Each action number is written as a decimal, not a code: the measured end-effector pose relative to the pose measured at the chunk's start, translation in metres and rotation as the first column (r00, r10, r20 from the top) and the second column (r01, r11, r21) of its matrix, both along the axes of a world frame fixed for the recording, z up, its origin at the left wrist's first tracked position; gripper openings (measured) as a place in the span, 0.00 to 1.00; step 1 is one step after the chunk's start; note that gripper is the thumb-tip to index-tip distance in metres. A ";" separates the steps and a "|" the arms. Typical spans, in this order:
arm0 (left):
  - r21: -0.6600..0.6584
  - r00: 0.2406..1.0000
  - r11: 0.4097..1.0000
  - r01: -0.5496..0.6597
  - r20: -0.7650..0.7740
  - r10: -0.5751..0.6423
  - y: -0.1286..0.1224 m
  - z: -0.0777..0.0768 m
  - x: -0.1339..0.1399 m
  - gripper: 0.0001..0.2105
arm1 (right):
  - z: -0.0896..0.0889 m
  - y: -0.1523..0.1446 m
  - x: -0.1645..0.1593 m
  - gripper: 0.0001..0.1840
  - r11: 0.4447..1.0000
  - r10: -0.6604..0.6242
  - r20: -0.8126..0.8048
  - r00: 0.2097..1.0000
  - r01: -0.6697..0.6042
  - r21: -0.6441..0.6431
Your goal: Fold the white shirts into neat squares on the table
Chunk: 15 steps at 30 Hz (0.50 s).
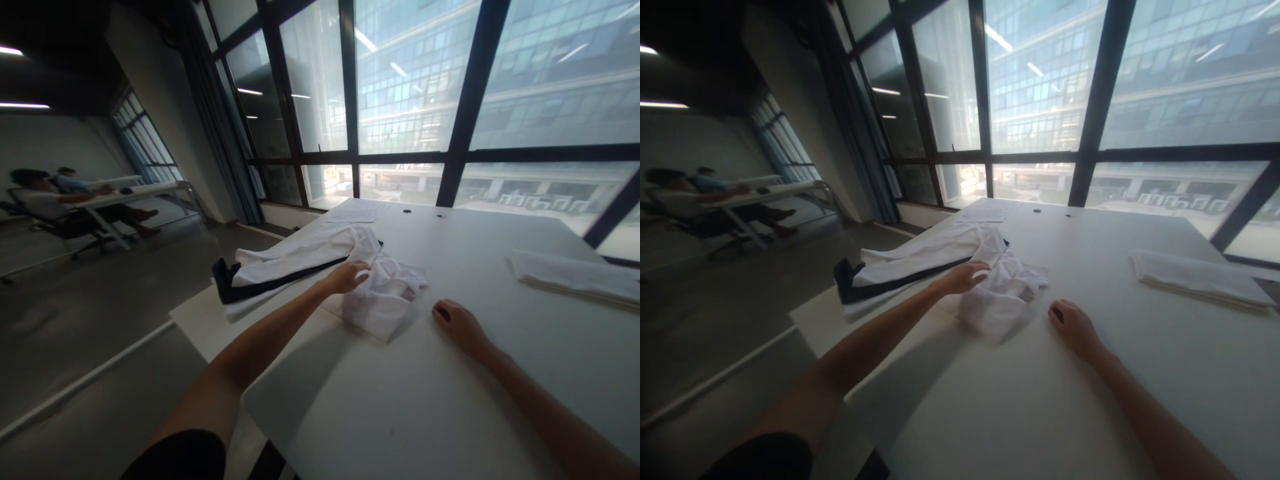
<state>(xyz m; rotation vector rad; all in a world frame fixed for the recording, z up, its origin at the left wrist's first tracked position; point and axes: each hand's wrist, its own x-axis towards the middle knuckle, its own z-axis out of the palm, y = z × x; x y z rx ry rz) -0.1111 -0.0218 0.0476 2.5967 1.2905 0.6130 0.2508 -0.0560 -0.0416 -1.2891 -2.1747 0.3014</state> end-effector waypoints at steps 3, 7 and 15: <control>0.059 0.987 0.989 -0.138 -0.068 0.142 0.007 -0.021 -0.027 0.18 | 0.001 0.000 -0.002 0.12 1.000 -0.004 0.012 1.000 0.004 0.006; -0.003 0.972 0.993 -0.120 -0.206 0.117 0.004 -0.050 -0.040 0.23 | 0.005 0.000 -0.004 0.13 0.999 -0.019 0.018 1.000 0.019 -0.029; -0.062 0.950 0.997 0.046 -0.304 -0.063 -0.028 -0.055 0.020 0.24 | 0.017 -0.010 -0.010 0.12 0.997 -0.060 0.163 0.985 0.066 -0.034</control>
